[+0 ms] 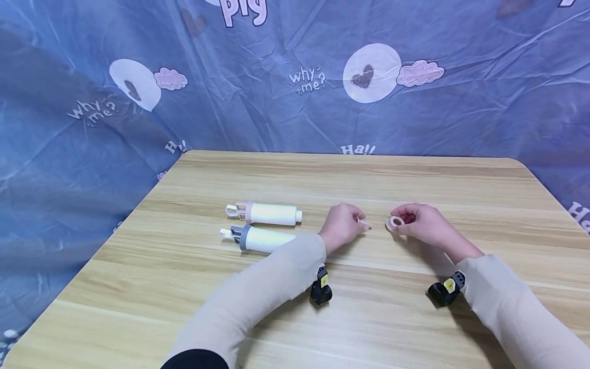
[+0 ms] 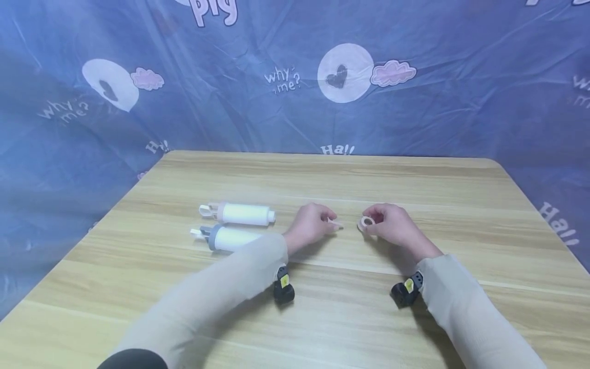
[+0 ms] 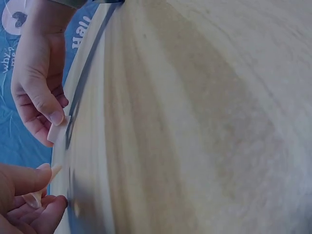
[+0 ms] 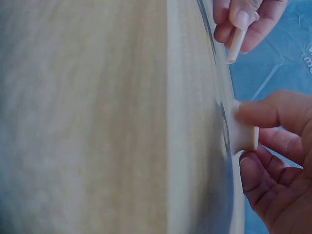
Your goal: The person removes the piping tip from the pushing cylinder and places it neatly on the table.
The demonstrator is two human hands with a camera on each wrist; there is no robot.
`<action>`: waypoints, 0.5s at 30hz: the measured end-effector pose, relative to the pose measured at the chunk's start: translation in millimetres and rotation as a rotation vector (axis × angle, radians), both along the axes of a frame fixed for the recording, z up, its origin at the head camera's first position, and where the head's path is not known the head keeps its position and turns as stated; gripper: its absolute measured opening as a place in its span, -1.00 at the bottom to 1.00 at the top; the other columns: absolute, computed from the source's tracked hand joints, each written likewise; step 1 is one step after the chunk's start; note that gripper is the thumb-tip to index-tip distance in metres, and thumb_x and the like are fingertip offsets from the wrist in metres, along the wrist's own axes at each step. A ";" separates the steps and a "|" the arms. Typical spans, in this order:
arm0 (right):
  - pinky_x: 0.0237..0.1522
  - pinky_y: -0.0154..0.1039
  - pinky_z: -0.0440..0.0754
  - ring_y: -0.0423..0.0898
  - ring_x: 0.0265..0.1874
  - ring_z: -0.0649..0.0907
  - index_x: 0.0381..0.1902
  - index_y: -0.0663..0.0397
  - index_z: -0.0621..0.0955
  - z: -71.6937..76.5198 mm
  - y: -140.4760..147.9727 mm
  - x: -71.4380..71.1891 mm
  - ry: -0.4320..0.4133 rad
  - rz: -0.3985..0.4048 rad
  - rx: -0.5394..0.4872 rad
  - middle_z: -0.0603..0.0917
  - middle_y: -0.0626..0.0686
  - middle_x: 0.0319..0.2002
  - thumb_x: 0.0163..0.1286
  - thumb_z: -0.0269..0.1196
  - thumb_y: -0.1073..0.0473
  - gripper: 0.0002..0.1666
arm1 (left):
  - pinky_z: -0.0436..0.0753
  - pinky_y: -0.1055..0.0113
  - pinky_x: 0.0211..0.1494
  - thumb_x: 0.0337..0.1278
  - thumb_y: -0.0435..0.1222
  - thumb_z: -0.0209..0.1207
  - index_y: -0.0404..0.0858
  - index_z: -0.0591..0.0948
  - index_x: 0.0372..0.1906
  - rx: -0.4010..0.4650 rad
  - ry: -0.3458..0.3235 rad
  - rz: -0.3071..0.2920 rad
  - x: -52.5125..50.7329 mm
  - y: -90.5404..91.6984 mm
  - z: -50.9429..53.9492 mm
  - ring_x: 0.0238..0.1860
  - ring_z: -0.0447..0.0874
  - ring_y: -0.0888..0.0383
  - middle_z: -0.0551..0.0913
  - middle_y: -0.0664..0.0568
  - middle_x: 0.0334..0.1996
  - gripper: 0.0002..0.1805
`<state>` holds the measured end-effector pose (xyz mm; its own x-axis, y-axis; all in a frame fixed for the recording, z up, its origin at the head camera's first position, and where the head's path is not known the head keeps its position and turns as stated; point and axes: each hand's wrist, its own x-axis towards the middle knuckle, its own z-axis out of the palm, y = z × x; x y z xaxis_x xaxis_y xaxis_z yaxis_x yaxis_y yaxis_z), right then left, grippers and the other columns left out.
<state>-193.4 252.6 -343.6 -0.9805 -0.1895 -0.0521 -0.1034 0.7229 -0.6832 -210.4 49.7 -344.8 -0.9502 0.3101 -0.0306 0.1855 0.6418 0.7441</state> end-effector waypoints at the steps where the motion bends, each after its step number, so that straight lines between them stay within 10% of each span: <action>1: -0.35 -0.38 0.52 -0.09 -0.30 0.52 0.00 0.39 0.52 -0.9 0.6 -0.3 -0.007 0.000 0.000 0.60 0.16 -0.25 0.08 0.31 0.24 -0.48 | 0.48 0.50 -0.21 -0.05 -0.29 0.33 -0.23 0.68 -0.15 -0.002 -0.001 0.002 0.2 1.1 -1.3 -0.35 0.48 0.29 0.68 0.08 -0.29 -0.72; 15: -0.33 -0.37 0.50 -0.12 -0.30 0.52 0.02 0.34 0.52 -6.5 2.0 -0.6 -0.049 0.003 -0.002 0.60 0.12 -0.24 0.11 0.33 0.18 -0.47 | 0.51 0.49 0.00 0.06 -0.32 0.25 -0.20 0.67 -0.08 -0.083 0.094 0.010 5.1 10.4 -11.1 -0.11 0.60 0.26 0.70 0.08 -0.15 -0.73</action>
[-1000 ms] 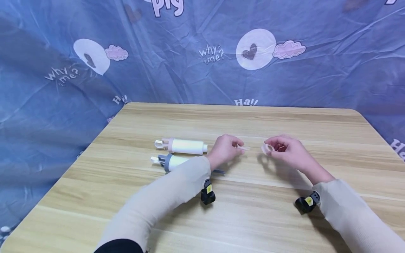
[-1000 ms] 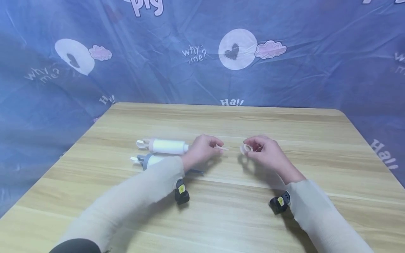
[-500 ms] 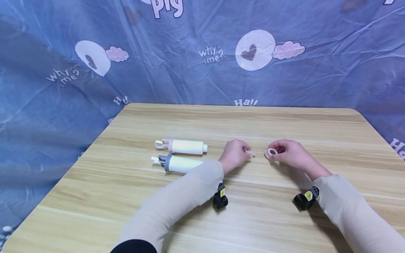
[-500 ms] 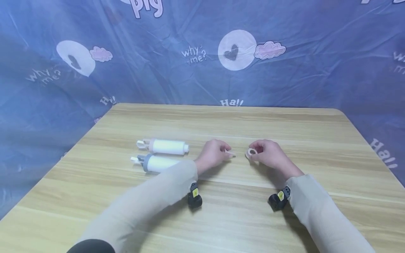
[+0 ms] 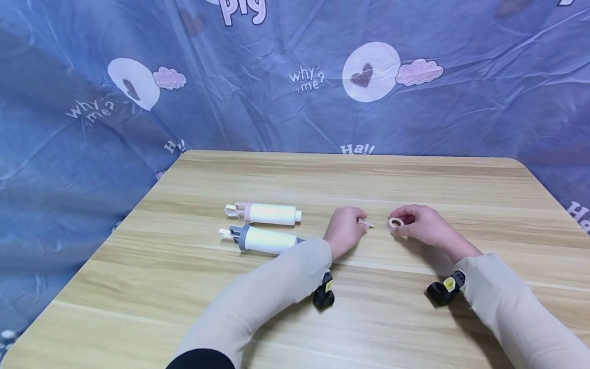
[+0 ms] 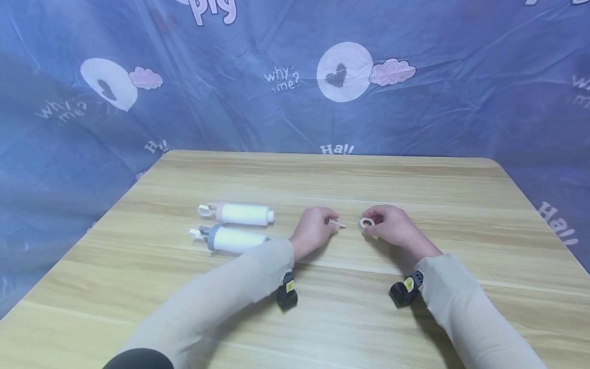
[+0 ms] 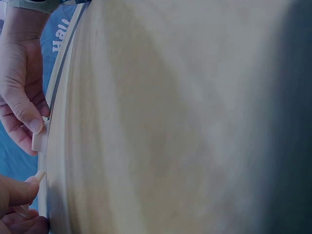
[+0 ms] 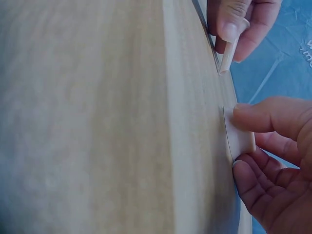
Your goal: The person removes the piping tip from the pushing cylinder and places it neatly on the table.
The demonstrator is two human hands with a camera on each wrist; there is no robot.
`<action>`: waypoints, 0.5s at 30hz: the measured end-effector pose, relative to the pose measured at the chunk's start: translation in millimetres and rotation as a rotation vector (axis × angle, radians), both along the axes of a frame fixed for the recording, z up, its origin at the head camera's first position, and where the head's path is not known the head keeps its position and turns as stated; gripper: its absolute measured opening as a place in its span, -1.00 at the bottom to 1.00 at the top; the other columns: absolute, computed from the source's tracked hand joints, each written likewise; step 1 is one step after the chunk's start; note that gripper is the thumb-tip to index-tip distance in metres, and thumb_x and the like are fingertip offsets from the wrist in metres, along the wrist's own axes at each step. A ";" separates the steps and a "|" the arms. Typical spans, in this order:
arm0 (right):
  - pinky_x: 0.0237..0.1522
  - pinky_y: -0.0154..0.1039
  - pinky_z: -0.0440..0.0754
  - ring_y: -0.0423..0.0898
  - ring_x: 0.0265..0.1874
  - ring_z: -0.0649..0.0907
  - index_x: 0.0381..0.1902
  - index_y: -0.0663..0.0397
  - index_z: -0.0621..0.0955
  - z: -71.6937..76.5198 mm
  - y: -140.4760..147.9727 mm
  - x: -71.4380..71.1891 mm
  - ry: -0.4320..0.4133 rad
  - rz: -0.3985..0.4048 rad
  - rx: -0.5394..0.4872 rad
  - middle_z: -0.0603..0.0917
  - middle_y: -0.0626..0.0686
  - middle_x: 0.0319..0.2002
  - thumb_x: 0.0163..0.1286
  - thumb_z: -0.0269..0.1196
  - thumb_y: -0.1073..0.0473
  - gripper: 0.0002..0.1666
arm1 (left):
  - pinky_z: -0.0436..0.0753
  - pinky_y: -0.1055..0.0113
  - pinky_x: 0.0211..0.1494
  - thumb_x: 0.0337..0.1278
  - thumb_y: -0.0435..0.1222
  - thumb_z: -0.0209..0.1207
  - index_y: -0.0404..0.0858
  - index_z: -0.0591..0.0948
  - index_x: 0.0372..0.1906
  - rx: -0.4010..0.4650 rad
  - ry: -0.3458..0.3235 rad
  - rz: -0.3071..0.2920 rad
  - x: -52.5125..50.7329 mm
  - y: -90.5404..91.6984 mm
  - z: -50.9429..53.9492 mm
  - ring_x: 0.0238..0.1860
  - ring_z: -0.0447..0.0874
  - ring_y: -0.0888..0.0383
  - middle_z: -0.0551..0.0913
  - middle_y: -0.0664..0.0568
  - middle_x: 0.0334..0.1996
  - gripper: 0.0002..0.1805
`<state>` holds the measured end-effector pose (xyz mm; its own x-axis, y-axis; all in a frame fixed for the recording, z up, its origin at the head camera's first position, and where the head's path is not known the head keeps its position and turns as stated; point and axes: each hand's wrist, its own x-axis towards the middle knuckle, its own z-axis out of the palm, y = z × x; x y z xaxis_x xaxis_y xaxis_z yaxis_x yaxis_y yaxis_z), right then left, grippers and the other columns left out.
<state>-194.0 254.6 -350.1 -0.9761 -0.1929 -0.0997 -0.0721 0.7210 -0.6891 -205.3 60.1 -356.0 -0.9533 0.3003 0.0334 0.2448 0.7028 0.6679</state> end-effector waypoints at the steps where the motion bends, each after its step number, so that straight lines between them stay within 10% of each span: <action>1: -0.33 -0.36 0.50 -0.12 -0.30 0.51 0.03 0.33 0.52 0.1 0.3 0.3 -0.005 -0.003 -0.003 0.60 0.12 -0.23 0.12 0.33 0.17 -0.46 | 0.51 0.49 -0.01 0.06 -0.32 0.25 -0.19 0.67 -0.08 -0.003 0.003 0.001 0.2 0.3 -0.6 -0.11 0.60 0.26 0.69 0.09 -0.15 -0.73; 15: -0.39 -0.37 0.51 -0.12 -0.31 0.49 0.05 0.35 0.50 -0.8 -0.3 1.5 -0.010 -0.002 -0.022 0.59 0.13 -0.23 0.14 0.33 0.15 -0.44 | 0.52 0.48 0.00 0.08 -0.36 0.21 -0.11 0.68 -0.10 -0.098 0.034 0.012 1.6 -1.3 -4.5 -0.05 0.61 0.27 0.70 0.14 -0.13 -0.74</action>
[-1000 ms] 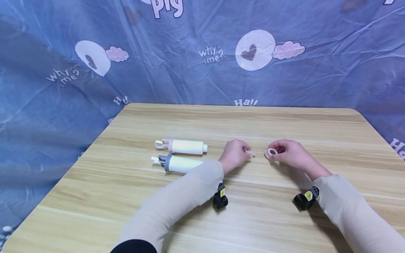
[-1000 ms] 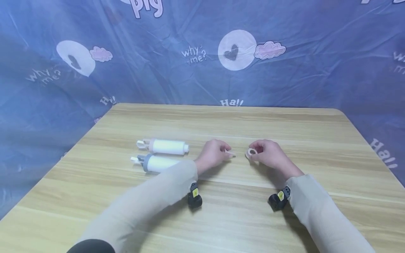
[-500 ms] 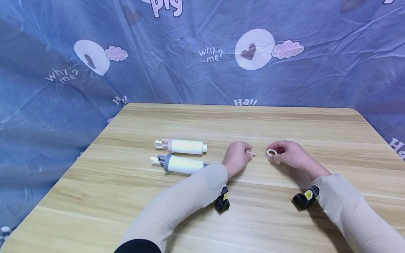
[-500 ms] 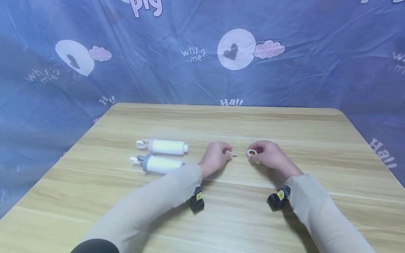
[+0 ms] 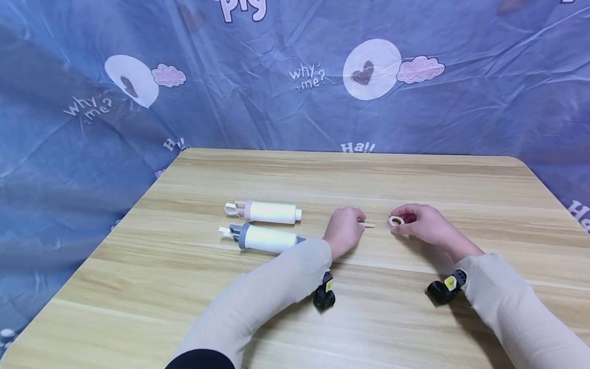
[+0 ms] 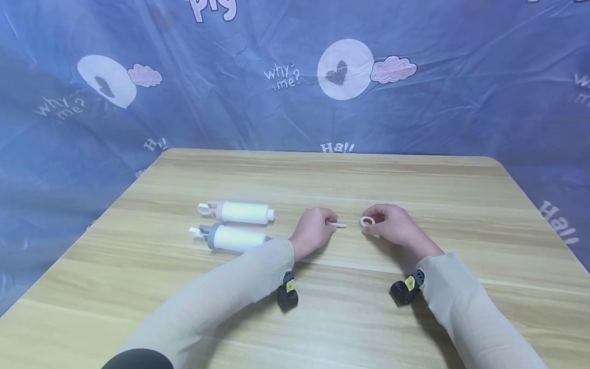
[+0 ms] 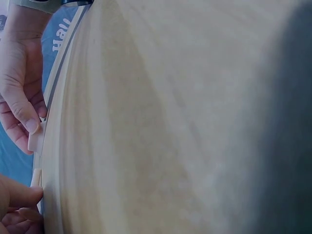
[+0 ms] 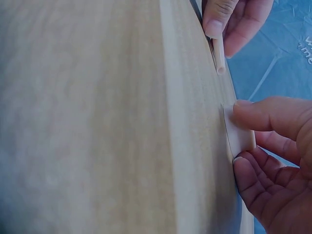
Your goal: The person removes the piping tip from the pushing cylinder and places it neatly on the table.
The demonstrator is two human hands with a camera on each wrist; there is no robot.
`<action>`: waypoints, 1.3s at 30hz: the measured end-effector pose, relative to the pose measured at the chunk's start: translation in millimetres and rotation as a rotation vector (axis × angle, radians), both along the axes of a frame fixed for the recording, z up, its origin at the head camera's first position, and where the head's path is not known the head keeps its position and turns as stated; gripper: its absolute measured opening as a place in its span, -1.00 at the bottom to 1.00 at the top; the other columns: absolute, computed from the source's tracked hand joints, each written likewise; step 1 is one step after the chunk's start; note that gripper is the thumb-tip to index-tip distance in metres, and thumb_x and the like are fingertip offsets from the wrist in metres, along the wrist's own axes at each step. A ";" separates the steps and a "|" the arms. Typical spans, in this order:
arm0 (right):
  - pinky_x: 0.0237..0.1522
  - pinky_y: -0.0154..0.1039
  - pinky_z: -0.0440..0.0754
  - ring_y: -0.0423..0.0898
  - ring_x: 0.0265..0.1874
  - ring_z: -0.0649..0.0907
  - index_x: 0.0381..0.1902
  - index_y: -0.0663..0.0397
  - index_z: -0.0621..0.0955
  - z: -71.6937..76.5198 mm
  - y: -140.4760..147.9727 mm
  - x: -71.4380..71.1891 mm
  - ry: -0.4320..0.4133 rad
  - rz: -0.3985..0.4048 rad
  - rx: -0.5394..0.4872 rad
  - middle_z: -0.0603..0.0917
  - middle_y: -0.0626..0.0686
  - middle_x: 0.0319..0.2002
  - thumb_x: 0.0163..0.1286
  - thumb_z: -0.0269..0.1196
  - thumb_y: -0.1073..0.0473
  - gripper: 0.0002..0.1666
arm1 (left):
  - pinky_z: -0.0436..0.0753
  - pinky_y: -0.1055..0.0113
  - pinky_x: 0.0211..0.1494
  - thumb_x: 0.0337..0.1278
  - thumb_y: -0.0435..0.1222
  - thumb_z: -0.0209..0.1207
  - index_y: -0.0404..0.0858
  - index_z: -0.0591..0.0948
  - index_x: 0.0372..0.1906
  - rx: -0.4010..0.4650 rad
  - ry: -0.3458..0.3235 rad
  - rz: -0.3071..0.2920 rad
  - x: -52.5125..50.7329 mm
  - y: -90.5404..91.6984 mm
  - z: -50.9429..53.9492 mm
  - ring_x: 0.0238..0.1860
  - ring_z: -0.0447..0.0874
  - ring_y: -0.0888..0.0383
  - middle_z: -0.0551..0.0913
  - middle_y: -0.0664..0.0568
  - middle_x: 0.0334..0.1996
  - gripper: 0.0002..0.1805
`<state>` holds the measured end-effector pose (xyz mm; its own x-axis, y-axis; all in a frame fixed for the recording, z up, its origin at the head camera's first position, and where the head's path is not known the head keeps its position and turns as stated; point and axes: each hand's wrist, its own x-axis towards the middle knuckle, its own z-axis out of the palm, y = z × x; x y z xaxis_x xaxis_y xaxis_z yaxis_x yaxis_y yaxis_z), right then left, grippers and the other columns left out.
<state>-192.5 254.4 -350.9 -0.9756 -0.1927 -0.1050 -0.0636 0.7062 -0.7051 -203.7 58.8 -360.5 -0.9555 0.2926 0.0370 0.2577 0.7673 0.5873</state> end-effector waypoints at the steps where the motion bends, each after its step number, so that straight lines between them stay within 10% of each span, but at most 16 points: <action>1: -0.39 -0.37 0.51 -0.12 -0.31 0.49 0.04 0.35 0.50 0.1 -0.1 0.1 -0.001 -0.001 -0.001 0.59 0.13 -0.23 0.14 0.33 0.15 -0.44 | 0.52 0.49 0.00 0.09 -0.36 0.21 -0.11 0.68 -0.10 -0.005 0.002 0.000 -0.2 0.1 0.0 -0.06 0.61 0.27 0.70 0.14 -0.14 -0.75; 12: -0.36 -0.38 0.49 -0.10 -0.29 0.47 0.13 0.36 0.42 -1.4 0.4 -0.4 0.005 0.009 -0.015 0.53 0.15 -0.22 0.14 0.32 0.16 -0.36 | 0.54 0.46 -0.01 0.05 -0.40 0.21 -0.14 0.62 0.01 0.065 -0.014 0.002 3.8 -1.2 -0.2 -0.11 0.62 0.25 0.67 0.10 -0.07 -0.64; 21: -0.30 -0.37 0.45 -0.14 -0.29 0.46 0.19 0.36 0.37 -0.3 4.7 -1.5 0.004 0.005 -0.039 0.51 0.13 -0.20 0.30 0.19 -0.02 -0.33 | 0.36 0.50 -0.70 0.02 -0.47 0.17 -0.15 0.51 0.15 0.305 -0.082 -0.096 8.5 -14.8 22.0 -0.84 0.23 0.30 0.31 0.12 -0.84 -0.49; 25: -0.32 -0.35 0.48 -0.19 -0.36 0.48 0.20 0.36 0.35 0.4 5.7 -3.6 -0.014 -0.005 -0.062 0.51 0.12 -0.23 0.32 0.17 -0.03 -0.33 | 0.57 0.50 -0.39 0.04 -0.42 0.20 -0.12 0.53 0.14 0.286 -0.028 -0.173 12.4 -31.0 38.9 -0.50 0.61 0.23 0.69 0.07 -0.33 -0.51; 28: -0.35 -0.35 0.50 -0.22 -0.38 0.48 0.20 0.39 0.34 0.5 5.8 -5.8 -0.022 -0.003 -0.085 0.50 0.11 -0.23 0.33 0.16 0.00 -0.33 | 0.52 0.48 0.04 0.04 -0.38 0.22 -0.15 0.55 0.12 0.271 0.005 -0.232 14.1 -47.2 50.4 -0.01 0.62 0.08 0.53 0.08 0.15 -0.54; 39: -0.33 -0.38 0.54 -0.30 -0.35 0.49 0.20 0.44 0.32 -0.6 10.2 -7.2 -0.061 0.013 -0.153 0.51 0.04 -0.23 0.36 0.12 0.05 -0.37 | 0.46 0.39 0.16 0.05 -0.33 0.25 -0.20 0.57 0.09 0.144 -0.030 -0.362 10.6 -118.1 74.9 0.10 0.53 0.10 0.58 0.05 0.08 -0.57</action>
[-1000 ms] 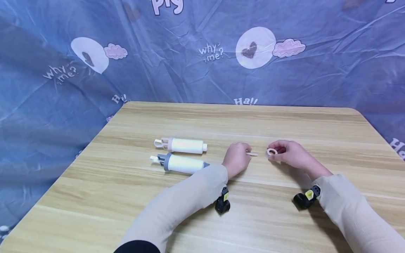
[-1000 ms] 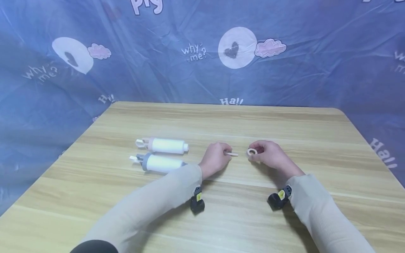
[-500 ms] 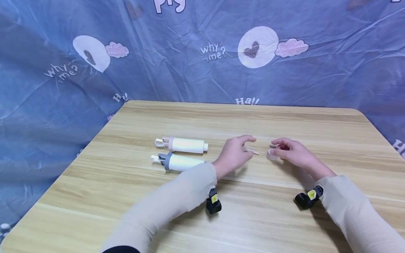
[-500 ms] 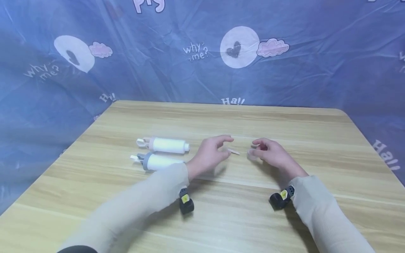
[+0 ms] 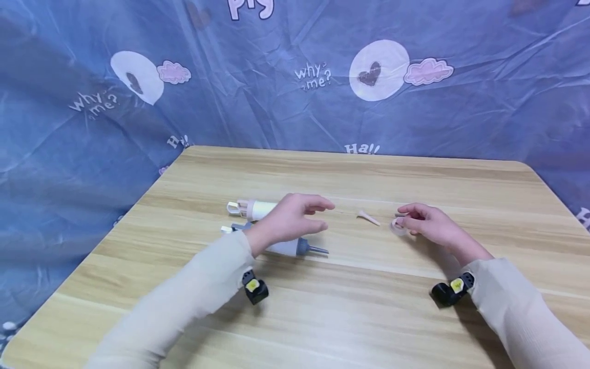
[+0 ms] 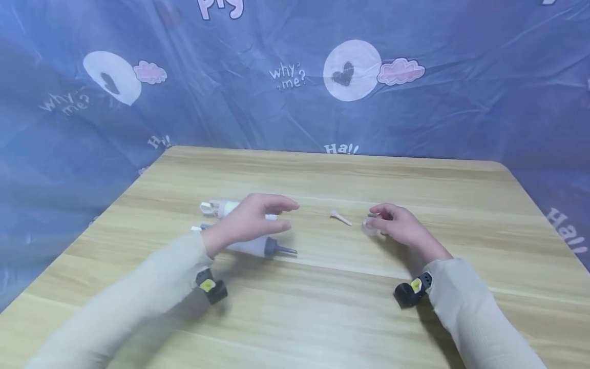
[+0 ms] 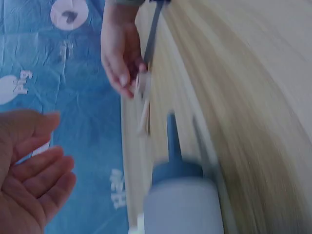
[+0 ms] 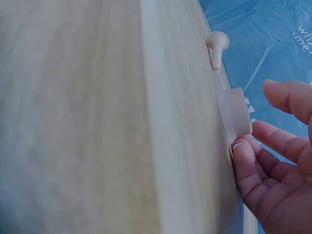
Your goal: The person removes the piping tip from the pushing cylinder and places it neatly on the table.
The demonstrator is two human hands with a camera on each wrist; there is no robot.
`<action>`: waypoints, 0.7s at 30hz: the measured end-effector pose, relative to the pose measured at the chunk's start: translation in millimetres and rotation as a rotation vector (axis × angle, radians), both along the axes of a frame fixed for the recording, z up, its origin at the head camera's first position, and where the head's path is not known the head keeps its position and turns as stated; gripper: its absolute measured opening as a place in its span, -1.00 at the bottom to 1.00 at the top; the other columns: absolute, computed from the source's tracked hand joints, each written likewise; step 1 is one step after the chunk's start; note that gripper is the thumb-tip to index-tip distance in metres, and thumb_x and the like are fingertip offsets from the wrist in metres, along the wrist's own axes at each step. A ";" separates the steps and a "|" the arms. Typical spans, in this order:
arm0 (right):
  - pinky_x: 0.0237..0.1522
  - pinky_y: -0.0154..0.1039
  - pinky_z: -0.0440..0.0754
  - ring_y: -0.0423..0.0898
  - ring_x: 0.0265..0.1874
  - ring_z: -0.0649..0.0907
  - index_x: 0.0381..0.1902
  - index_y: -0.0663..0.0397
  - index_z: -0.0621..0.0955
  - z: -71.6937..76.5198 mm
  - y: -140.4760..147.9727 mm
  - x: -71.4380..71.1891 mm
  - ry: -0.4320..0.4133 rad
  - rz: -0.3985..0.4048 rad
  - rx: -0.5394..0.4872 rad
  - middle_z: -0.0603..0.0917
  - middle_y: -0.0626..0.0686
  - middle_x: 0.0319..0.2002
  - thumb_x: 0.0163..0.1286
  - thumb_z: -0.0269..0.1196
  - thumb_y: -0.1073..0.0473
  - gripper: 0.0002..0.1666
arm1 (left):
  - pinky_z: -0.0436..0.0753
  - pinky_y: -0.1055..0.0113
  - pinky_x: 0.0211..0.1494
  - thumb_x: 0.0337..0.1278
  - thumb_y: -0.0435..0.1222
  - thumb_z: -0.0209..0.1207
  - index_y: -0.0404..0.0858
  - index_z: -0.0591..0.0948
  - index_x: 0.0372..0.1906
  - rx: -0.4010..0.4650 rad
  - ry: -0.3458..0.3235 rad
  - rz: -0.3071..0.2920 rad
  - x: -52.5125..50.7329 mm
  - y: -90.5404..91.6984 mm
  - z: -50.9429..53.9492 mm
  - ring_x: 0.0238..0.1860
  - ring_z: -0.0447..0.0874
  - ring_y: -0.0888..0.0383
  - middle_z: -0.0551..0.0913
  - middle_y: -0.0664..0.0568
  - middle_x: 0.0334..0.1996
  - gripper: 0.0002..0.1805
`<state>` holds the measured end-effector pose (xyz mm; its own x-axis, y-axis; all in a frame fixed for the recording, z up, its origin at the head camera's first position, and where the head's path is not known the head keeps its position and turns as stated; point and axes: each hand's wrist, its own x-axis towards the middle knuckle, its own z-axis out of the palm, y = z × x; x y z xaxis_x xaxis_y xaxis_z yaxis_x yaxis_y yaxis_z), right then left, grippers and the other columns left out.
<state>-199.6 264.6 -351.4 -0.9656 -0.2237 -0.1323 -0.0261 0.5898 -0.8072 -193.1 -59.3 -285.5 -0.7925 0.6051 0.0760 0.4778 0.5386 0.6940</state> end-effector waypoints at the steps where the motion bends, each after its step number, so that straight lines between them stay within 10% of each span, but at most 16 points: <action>1: -0.34 -0.39 0.54 -0.30 -0.36 0.50 0.20 0.44 0.31 -0.3 0.8 -0.1 -0.002 0.001 -0.010 0.52 0.01 -0.24 0.36 0.12 0.06 -0.37 | 0.46 0.38 0.17 0.04 -0.31 0.26 -0.20 0.57 0.09 -0.021 0.013 -0.009 -0.4 -6.2 1.3 0.10 0.53 0.12 0.59 0.05 0.08 -0.57; 11: -0.40 -0.39 0.51 -0.31 -0.41 0.49 0.14 0.43 0.38 3.5 1.5 0.8 0.065 -0.024 0.011 0.53 -0.05 -0.31 0.36 0.12 0.08 -0.43 | 0.41 0.21 0.24 -0.02 -0.27 0.32 -0.21 0.50 0.18 -0.146 -0.059 -0.075 -2.4 -60.8 -5.9 0.15 0.49 0.09 0.55 0.00 0.12 -0.43; 21: -0.39 -0.44 0.43 -0.31 -0.37 0.43 0.07 0.32 0.48 8.7 -4.9 3.9 0.204 -0.103 0.083 0.54 0.03 -0.30 0.36 0.13 0.02 -0.50 | 0.41 0.15 0.23 -0.09 -0.27 0.34 -0.22 0.56 0.10 -0.277 0.071 -0.103 1.9 -72.2 -23.8 0.15 0.48 0.01 0.58 -0.03 0.09 -0.47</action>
